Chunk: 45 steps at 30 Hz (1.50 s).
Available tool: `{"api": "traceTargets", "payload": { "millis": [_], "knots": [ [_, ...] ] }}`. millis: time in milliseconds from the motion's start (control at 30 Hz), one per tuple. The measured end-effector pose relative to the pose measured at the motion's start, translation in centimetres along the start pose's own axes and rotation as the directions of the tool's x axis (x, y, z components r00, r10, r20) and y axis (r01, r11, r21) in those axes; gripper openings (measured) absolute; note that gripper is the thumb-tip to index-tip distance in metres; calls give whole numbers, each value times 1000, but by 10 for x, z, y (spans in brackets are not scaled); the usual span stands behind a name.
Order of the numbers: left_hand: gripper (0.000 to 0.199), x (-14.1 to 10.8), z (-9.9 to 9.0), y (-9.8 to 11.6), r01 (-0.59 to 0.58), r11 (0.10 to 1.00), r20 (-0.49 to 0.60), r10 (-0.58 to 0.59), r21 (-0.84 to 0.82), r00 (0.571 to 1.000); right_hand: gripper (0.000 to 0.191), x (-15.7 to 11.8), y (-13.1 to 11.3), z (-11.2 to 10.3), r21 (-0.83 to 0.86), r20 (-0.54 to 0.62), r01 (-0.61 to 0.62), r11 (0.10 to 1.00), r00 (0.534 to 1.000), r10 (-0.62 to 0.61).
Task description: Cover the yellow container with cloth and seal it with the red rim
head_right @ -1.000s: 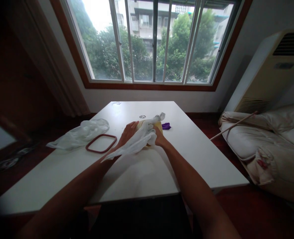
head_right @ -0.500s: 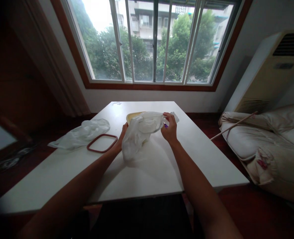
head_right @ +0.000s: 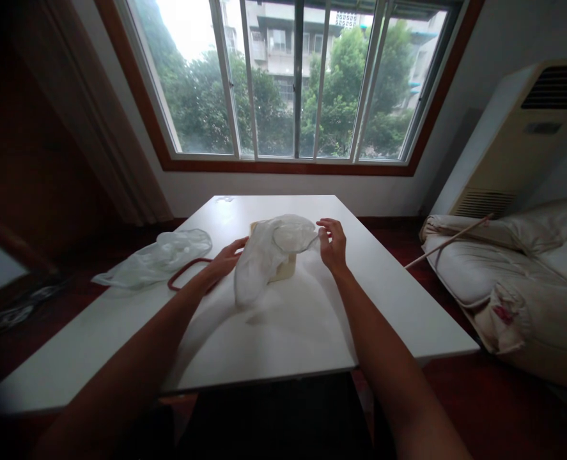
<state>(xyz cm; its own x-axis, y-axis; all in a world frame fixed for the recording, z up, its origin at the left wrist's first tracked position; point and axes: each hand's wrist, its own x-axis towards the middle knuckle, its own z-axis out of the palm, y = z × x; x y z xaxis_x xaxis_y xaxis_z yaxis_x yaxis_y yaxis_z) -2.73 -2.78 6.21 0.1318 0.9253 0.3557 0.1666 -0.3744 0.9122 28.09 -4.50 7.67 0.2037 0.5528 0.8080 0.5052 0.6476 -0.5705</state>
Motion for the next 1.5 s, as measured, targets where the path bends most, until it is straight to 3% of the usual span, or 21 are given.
{"api": "traceTargets", "payload": {
  "millis": [133,233,300,367,433,500,600,733,833,933,1033,1167,1267,1367,1433,1500],
  "knots": [
    [44,-3,-12,25,-100,986,-141,118,130,983,27,-3,-15,0,68,136,150,986,978,-158],
    [39,-13,-2,43,-255,917,-94,295,306,951,32,-6,-19,3,76,246,205,976,945,-218],
    [34,-20,9,50,-323,855,-69,381,406,922,46,-9,-21,5,63,308,232,971,921,-240],
    [23,-24,18,52,-386,805,-55,457,450,888,62,-11,-21,8,42,359,250,967,900,-248],
    [16,-25,22,51,-422,793,-75,501,440,862,58,-14,-20,11,20,373,243,970,898,-233],
    [15,-23,21,49,-398,831,-158,485,388,860,41,-15,-18,14,4,344,223,975,915,-211],
    [16,-19,15,46,-312,933,-325,356,181,876,21,-16,-17,17,7,281,202,979,939,-196],
    [22,-11,3,42,-260,960,-440,190,-102,878,14,-16,-18,18,-9,219,190,982,958,-184],
    [20,-5,-8,38,-262,958,-501,170,-118,849,12,-16,-20,18,-10,189,195,981,964,-189],
    [10,-1,-19,34,-298,954,-562,259,24,785,10,-16,-22,17,9,171,211,977,963,-209],
    [6,-1,-26,37,-417,884,-577,456,210,677,10,-14,-23,12,20,127,223,975,966,-223],
    [19,-9,-34,49,-573,737,-504,670,358,545,9,-9,-17,1,-3,99,212,977,972,-211],
    [23,-15,-38,53,-653,637,-424,766,409,482,6,-4,-5,-6,-77,150,221,972,967,-208],
    [23,-21,-36,53,-674,610,-292,792,416,537,5,-2,10,-9,-165,260,236,958,947,-188],
    [22,-25,-31,53,-677,589,-92,780,440,619,6,-2,20,-7,-211,336,226,951,930,-147],
    [21,-27,-25,53,-659,580,158,681,479,715,7,-4,29,-5,-244,397,198,949,913,-89]
  ]
}}
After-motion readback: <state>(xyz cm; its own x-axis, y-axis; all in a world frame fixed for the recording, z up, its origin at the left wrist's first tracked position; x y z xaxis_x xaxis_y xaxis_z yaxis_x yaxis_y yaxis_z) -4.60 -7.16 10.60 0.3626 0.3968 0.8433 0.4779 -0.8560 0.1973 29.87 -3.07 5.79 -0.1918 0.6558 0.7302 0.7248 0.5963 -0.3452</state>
